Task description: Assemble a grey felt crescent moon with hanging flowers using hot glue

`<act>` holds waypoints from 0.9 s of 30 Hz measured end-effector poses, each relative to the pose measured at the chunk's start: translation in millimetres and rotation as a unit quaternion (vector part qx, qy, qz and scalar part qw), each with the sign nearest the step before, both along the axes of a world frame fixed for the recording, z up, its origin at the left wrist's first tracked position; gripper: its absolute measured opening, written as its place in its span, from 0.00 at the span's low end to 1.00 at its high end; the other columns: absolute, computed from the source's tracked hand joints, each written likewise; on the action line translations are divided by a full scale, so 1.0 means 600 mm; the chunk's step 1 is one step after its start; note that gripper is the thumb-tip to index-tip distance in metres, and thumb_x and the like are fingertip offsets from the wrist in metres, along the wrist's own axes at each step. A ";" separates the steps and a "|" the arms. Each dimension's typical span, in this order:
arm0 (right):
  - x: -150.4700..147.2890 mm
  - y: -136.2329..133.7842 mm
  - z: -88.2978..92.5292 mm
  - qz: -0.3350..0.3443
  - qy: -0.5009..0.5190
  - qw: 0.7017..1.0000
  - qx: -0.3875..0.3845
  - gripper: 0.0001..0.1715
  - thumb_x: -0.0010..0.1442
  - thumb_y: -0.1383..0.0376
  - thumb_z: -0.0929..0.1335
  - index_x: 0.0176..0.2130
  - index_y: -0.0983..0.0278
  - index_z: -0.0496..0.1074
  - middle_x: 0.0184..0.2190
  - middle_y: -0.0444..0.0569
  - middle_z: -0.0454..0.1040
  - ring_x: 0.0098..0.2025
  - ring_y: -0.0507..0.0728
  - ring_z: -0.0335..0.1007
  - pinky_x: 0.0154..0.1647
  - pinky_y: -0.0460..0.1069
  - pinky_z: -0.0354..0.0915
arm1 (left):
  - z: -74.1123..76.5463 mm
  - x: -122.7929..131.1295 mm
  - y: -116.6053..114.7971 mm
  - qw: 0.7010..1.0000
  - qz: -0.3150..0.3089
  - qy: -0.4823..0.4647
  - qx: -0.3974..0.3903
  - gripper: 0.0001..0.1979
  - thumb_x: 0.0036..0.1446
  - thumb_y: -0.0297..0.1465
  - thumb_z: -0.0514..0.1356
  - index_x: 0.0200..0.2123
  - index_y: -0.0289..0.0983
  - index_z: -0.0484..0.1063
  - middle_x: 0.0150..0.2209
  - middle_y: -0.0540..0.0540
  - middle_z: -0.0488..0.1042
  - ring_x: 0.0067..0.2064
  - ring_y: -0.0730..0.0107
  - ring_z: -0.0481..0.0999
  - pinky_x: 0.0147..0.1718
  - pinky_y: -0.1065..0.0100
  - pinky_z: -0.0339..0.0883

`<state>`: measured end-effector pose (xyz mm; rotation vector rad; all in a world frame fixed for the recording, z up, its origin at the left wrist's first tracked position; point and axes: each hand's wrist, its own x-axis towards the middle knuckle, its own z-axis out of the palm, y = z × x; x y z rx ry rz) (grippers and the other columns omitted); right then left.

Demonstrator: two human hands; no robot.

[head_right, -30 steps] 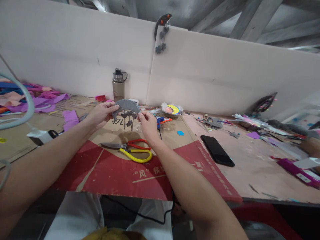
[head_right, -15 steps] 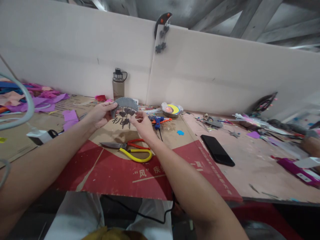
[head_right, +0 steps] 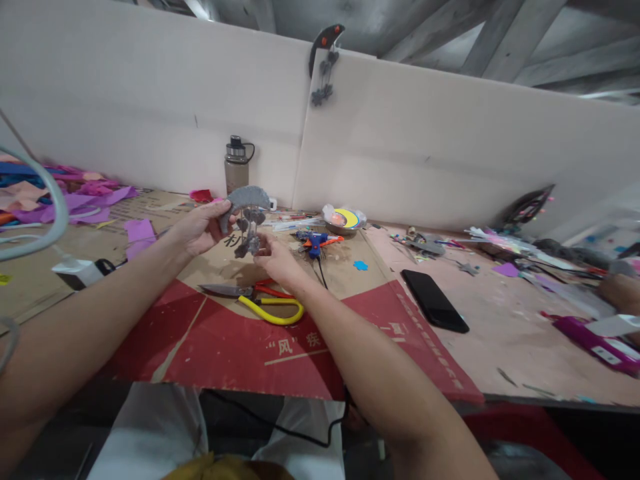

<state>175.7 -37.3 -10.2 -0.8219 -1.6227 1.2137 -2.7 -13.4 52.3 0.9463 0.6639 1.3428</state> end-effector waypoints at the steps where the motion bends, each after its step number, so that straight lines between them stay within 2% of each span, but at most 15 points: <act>1: 0.000 -0.003 0.003 0.010 0.010 1.000 -0.011 0.28 0.44 0.73 0.66 0.47 0.60 0.68 0.39 0.44 0.74 0.36 0.51 0.67 0.40 0.47 0.63 | 0.000 0.000 0.000 1.000 -0.002 -0.002 0.002 0.04 0.54 0.23 0.60 0.27 0.33 0.71 0.24 0.49 0.74 0.22 0.79 0.72 0.21 0.78 0.68; 6: 0.001 -0.011 0.014 0.017 0.002 0.999 -0.029 0.20 0.46 0.68 0.69 0.42 0.60 0.71 0.39 0.45 0.76 0.39 0.52 0.69 0.36 0.46 0.63 | -0.002 0.000 0.001 1.000 -0.003 0.002 0.010 0.04 0.53 0.24 0.61 0.26 0.34 0.71 0.24 0.50 0.75 0.22 0.80 0.72 0.22 0.79 0.68; 16: 0.001 -0.004 0.007 -0.019 0.013 1.000 -0.019 0.07 0.49 0.64 0.69 0.32 0.63 0.72 0.27 0.41 0.73 0.28 0.48 0.66 0.31 0.44 0.61 | -0.002 -0.001 0.002 1.000 0.009 -0.004 -0.001 0.04 0.53 0.24 0.61 0.27 0.34 0.71 0.23 0.50 0.74 0.22 0.80 0.72 0.21 0.80 0.68; 22: 0.004 0.000 0.003 -0.064 0.006 0.998 -0.020 0.05 0.49 0.64 0.68 0.29 0.63 0.72 0.25 0.41 0.73 0.28 0.48 0.66 0.30 0.45 0.61 | 0.005 -0.002 -0.001 1.000 0.023 -0.011 -0.015 0.04 0.54 0.24 0.61 0.27 0.34 0.72 0.23 0.50 0.75 0.21 0.80 0.73 0.19 0.80 0.67; 27: 0.003 0.002 0.002 -0.069 0.039 0.996 -0.043 0.04 0.49 0.64 0.68 0.28 0.63 0.72 0.25 0.43 0.74 0.28 0.49 0.68 0.30 0.45 0.62 | 0.010 -0.001 -0.006 0.999 0.047 -0.011 -0.021 0.04 0.54 0.23 0.61 0.28 0.34 0.73 0.23 0.50 0.75 0.21 0.80 0.72 0.19 0.81 0.67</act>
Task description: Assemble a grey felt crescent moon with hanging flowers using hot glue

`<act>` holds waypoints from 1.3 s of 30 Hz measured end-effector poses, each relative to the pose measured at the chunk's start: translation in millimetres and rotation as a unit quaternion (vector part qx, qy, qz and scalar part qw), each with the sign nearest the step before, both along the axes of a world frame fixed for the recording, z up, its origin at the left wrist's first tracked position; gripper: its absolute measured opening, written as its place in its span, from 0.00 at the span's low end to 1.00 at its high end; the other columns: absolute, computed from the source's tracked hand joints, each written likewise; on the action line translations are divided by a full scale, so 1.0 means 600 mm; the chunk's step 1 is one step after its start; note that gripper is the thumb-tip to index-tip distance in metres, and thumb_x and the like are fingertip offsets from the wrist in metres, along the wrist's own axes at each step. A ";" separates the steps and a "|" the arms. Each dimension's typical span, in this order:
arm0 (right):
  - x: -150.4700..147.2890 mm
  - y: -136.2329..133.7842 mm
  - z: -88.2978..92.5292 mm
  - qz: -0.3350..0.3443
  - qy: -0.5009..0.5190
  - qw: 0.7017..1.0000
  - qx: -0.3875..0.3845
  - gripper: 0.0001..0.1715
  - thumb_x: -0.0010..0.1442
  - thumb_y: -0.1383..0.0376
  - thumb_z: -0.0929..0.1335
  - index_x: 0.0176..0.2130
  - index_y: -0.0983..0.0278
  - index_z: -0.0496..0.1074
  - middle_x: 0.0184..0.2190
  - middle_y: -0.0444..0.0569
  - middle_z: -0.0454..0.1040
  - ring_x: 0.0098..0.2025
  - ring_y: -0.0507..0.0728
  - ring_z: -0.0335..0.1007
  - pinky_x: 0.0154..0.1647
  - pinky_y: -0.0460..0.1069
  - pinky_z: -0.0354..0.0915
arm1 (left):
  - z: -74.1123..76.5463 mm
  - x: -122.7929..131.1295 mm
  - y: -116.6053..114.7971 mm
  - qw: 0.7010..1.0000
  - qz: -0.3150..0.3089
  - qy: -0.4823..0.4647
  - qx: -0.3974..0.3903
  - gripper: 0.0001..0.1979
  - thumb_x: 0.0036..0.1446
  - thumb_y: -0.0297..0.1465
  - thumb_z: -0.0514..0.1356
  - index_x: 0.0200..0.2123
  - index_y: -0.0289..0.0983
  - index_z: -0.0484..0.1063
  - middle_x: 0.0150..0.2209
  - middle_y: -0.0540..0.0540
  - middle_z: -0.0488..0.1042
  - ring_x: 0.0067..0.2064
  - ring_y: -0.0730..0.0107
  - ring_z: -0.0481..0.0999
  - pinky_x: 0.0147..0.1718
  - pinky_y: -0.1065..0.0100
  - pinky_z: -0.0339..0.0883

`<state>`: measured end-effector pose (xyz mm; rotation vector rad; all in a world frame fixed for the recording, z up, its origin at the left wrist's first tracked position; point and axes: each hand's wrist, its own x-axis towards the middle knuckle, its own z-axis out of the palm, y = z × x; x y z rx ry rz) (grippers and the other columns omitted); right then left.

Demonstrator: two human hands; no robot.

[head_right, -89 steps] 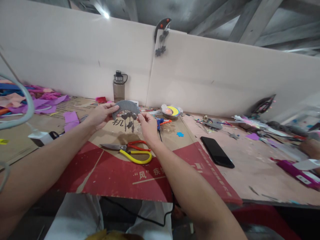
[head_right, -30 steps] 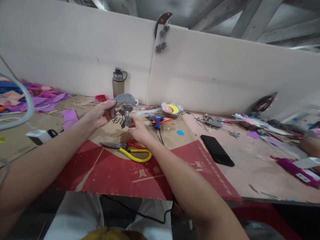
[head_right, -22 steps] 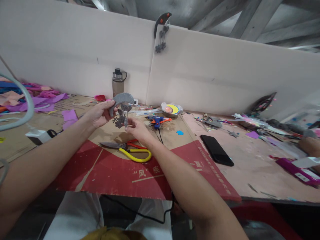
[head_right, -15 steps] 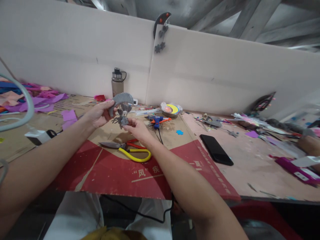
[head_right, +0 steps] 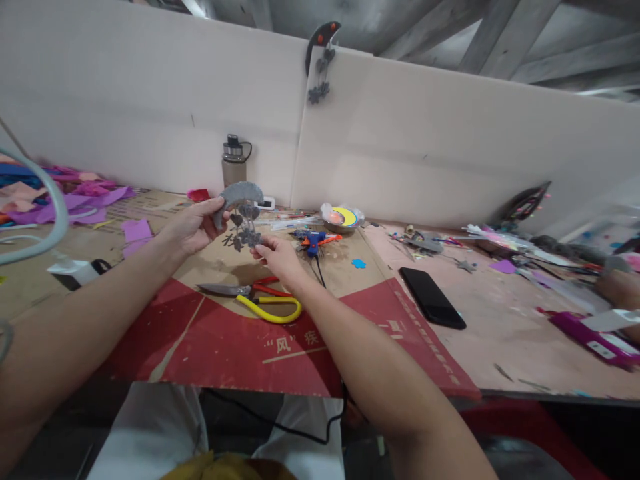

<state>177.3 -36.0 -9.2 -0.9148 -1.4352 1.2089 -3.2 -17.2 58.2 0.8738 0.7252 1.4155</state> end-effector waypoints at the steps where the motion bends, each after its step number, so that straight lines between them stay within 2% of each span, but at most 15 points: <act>1: 0.000 0.000 0.001 0.001 0.009 1.000 -0.011 0.04 0.49 0.65 0.68 0.29 0.63 0.72 0.25 0.43 0.74 0.28 0.49 0.68 0.30 0.45 0.62 | 0.000 0.000 0.000 1.000 0.002 0.005 0.001 0.04 0.55 0.23 0.61 0.28 0.34 0.73 0.23 0.50 0.76 0.21 0.80 0.72 0.19 0.81 0.67; 11: -0.001 -0.001 0.003 0.001 0.031 0.998 -0.047 0.04 0.50 0.69 0.66 0.29 0.64 0.72 0.26 0.43 0.75 0.28 0.48 0.68 0.30 0.44 0.61 | -0.002 -0.002 0.003 1.000 0.000 0.004 0.005 0.04 0.56 0.23 0.60 0.28 0.34 0.72 0.25 0.50 0.76 0.22 0.80 0.73 0.19 0.80 0.68; 15: -0.001 0.000 0.002 -0.004 0.026 0.998 -0.063 0.08 0.48 0.72 0.65 0.31 0.64 0.72 0.27 0.44 0.76 0.27 0.48 0.68 0.29 0.44 0.62 | -0.002 -0.003 0.003 1.000 0.005 0.008 0.012 0.06 0.56 0.22 0.59 0.28 0.34 0.72 0.25 0.50 0.76 0.21 0.80 0.73 0.19 0.80 0.68; 20: 0.001 0.000 0.003 -0.005 -0.007 0.997 -0.071 0.12 0.48 0.73 0.63 0.34 0.65 0.72 0.30 0.45 0.76 0.28 0.48 0.68 0.27 0.42 0.62 | -0.003 -0.006 0.005 1.000 -0.008 0.007 0.020 0.03 0.54 0.23 0.61 0.29 0.34 0.72 0.25 0.50 0.75 0.22 0.79 0.73 0.20 0.80 0.68; 26: 0.001 0.003 -0.002 -0.021 -0.032 0.997 -0.068 0.08 0.51 0.71 0.64 0.34 0.64 0.70 0.32 0.45 0.75 0.29 0.48 0.67 0.28 0.43 0.61 | -0.002 -0.008 0.005 1.000 -0.001 0.012 0.013 0.04 0.54 0.23 0.61 0.29 0.35 0.72 0.25 0.50 0.75 0.22 0.79 0.73 0.20 0.79 0.67; 29: 0.003 0.009 -0.008 -0.058 -0.056 0.996 -0.043 0.11 0.51 0.70 0.64 0.37 0.63 0.70 0.34 0.46 0.74 0.30 0.49 0.67 0.28 0.45 0.61 | -0.003 -0.008 0.005 1.000 -0.006 0.016 0.021 0.05 0.55 0.23 0.60 0.28 0.35 0.72 0.24 0.50 0.75 0.22 0.79 0.73 0.19 0.79 0.66; 34: 0.008 0.017 -0.009 -0.163 -0.108 0.979 0.061 0.15 0.50 0.68 0.66 0.41 0.63 0.67 0.39 0.49 0.71 0.35 0.52 0.67 0.33 0.48 0.64 | -0.006 -0.007 0.007 0.999 -0.003 0.029 0.029 0.07 0.56 0.23 0.59 0.26 0.36 0.72 0.24 0.50 0.75 0.22 0.79 0.73 0.19 0.80 0.65; 36: 0.007 0.015 -0.006 -0.173 -0.114 0.974 0.096 0.15 0.51 0.66 0.67 0.41 0.63 0.67 0.37 0.48 0.70 0.33 0.52 0.66 0.34 0.48 0.64 | -0.007 -0.005 0.008 0.999 0.001 0.033 0.036 0.07 0.56 0.23 0.59 0.26 0.35 0.72 0.24 0.50 0.74 0.22 0.79 0.73 0.19 0.80 0.66; 39: 0.003 0.010 -0.003 -0.154 -0.100 0.976 0.118 0.15 0.51 0.64 0.67 0.41 0.62 0.66 0.33 0.45 0.69 0.31 0.51 0.65 0.34 0.49 0.64 | -0.010 0.000 0.007 0.998 0.000 0.036 0.045 0.05 0.55 0.22 0.60 0.28 0.35 0.73 0.23 0.50 0.74 0.22 0.80 0.73 0.19 0.80 0.66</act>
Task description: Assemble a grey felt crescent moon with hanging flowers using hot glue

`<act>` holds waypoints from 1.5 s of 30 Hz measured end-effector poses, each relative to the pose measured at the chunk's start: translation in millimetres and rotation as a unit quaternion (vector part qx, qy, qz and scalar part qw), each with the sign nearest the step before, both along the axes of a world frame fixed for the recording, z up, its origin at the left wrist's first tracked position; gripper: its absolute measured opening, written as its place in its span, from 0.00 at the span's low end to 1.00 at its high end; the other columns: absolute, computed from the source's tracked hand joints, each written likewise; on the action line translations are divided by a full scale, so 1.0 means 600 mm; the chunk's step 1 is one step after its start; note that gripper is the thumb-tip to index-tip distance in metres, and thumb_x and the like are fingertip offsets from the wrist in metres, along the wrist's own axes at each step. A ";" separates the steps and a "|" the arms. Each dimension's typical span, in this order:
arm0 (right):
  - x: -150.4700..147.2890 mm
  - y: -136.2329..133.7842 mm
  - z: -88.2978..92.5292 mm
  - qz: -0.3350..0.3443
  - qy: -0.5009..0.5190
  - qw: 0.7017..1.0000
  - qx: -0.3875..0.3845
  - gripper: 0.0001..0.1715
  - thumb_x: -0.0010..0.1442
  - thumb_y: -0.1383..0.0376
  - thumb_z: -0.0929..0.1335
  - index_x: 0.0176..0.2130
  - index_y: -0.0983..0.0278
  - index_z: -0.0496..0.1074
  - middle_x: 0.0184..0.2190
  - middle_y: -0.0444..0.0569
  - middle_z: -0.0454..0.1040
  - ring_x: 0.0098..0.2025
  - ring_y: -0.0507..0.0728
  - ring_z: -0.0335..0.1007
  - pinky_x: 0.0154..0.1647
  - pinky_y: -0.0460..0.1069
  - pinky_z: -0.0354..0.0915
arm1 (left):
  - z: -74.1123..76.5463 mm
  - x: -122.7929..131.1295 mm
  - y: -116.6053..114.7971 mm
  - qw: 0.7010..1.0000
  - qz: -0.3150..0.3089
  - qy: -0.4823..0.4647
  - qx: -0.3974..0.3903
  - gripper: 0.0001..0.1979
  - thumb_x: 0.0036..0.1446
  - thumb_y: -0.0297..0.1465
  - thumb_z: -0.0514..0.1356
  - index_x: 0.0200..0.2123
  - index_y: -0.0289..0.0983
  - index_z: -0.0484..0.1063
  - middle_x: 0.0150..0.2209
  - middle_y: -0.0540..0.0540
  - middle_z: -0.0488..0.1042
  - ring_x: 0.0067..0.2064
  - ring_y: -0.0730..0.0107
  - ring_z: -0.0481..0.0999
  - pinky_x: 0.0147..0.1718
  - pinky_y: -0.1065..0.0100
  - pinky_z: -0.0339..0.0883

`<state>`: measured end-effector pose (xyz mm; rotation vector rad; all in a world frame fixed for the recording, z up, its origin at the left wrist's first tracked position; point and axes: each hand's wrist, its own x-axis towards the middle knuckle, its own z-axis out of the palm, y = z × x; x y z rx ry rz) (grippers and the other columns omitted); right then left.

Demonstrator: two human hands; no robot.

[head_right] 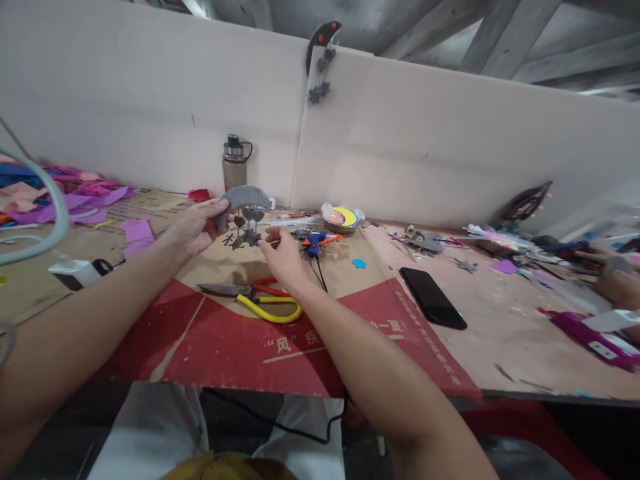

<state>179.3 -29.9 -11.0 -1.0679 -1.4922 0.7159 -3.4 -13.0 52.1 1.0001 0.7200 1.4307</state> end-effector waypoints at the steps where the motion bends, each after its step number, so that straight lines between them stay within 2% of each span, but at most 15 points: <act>1: -0.002 -0.001 0.000 0.010 0.009 1.000 0.001 0.15 0.51 0.63 0.67 0.41 0.62 0.66 0.33 0.44 0.69 0.31 0.51 0.65 0.34 0.49 0.64 | -0.001 0.002 -0.001 1.000 -0.003 0.000 0.000 0.05 0.55 0.22 0.60 0.28 0.35 0.73 0.24 0.51 0.74 0.22 0.79 0.73 0.20 0.80 0.66; 4: -0.005 -0.004 0.000 0.022 0.032 0.999 0.000 0.17 0.51 0.62 0.68 0.42 0.62 0.66 0.35 0.45 0.69 0.32 0.51 0.65 0.36 0.49 0.65 | -0.002 0.009 -0.005 1.000 -0.005 -0.003 -0.005 0.05 0.53 0.22 0.61 0.28 0.36 0.71 0.25 0.50 0.75 0.23 0.78 0.74 0.20 0.79 0.67; 10: -0.001 -0.007 0.009 -0.006 0.034 0.999 0.010 0.16 0.50 0.58 0.68 0.39 0.63 0.67 0.38 0.48 0.71 0.34 0.52 0.66 0.38 0.49 0.64 | -0.005 0.017 -0.011 1.000 -0.010 0.020 0.003 0.04 0.52 0.22 0.62 0.28 0.34 0.71 0.24 0.49 0.75 0.23 0.76 0.74 0.18 0.79 0.66; 17: 0.002 0.000 0.006 -0.016 0.036 0.999 0.015 0.16 0.50 0.57 0.69 0.37 0.64 0.68 0.33 0.46 0.70 0.32 0.52 0.64 0.36 0.49 0.62 | -0.011 0.020 -0.011 0.999 -0.027 0.026 0.007 0.02 0.52 0.22 0.62 0.29 0.32 0.72 0.25 0.48 0.76 0.24 0.77 0.75 0.20 0.79 0.67; 21: 0.005 -0.002 0.007 0.000 0.022 1.000 0.023 0.11 0.52 0.57 0.67 0.29 0.63 0.67 0.26 0.43 0.68 0.28 0.51 0.61 0.32 0.47 0.59 | -0.011 0.022 -0.014 0.999 -0.043 0.031 0.009 0.01 0.51 0.22 0.63 0.29 0.32 0.73 0.25 0.48 0.76 0.24 0.78 0.74 0.22 0.79 0.68; 25: 0.006 -0.005 0.010 0.011 0.019 0.999 0.026 0.11 0.52 0.58 0.67 0.24 0.62 0.65 0.22 0.40 0.63 0.25 0.50 0.57 0.29 0.47 0.56 | -0.012 0.020 -0.012 0.998 -0.053 0.036 0.015 0.02 0.51 0.23 0.63 0.29 0.32 0.73 0.26 0.48 0.76 0.25 0.77 0.75 0.22 0.79 0.68; 32: 0.009 0.001 0.007 0.009 0.019 0.999 0.028 0.11 0.52 0.58 0.67 0.25 0.63 0.67 0.22 0.41 0.66 0.25 0.50 0.58 0.29 0.47 0.57 | -0.009 0.016 -0.011 0.998 -0.049 0.027 0.006 0.03 0.50 0.23 0.64 0.29 0.32 0.73 0.25 0.49 0.75 0.24 0.77 0.75 0.21 0.78 0.67; 35: 0.008 0.000 0.008 0.021 0.045 0.999 0.017 0.10 0.51 0.58 0.68 0.30 0.63 0.68 0.26 0.42 0.68 0.27 0.50 0.61 0.31 0.47 0.60 | -0.007 0.016 -0.012 0.999 -0.044 0.024 0.005 0.03 0.50 0.23 0.64 0.28 0.32 0.72 0.25 0.48 0.75 0.24 0.77 0.74 0.21 0.78 0.67; 39: 0.006 -0.004 0.012 0.027 0.084 0.996 0.006 0.14 0.49 0.60 0.68 0.37 0.63 0.68 0.32 0.44 0.69 0.31 0.50 0.63 0.34 0.46 0.61 | -0.007 0.016 -0.011 0.999 -0.042 0.029 0.011 0.02 0.52 0.23 0.62 0.28 0.33 0.72 0.24 0.48 0.75 0.24 0.77 0.74 0.21 0.79 0.67; 45: 0.008 -0.007 0.017 0.054 0.117 0.992 0.011 0.14 0.54 0.58 0.65 0.39 0.61 0.70 0.36 0.45 0.71 0.35 0.51 0.64 0.35 0.46 0.61 | -0.009 0.011 -0.005 0.997 -0.078 0.014 0.009 0.04 0.55 0.22 0.59 0.28 0.31 0.72 0.24 0.47 0.73 0.23 0.79 0.71 0.22 0.78 0.67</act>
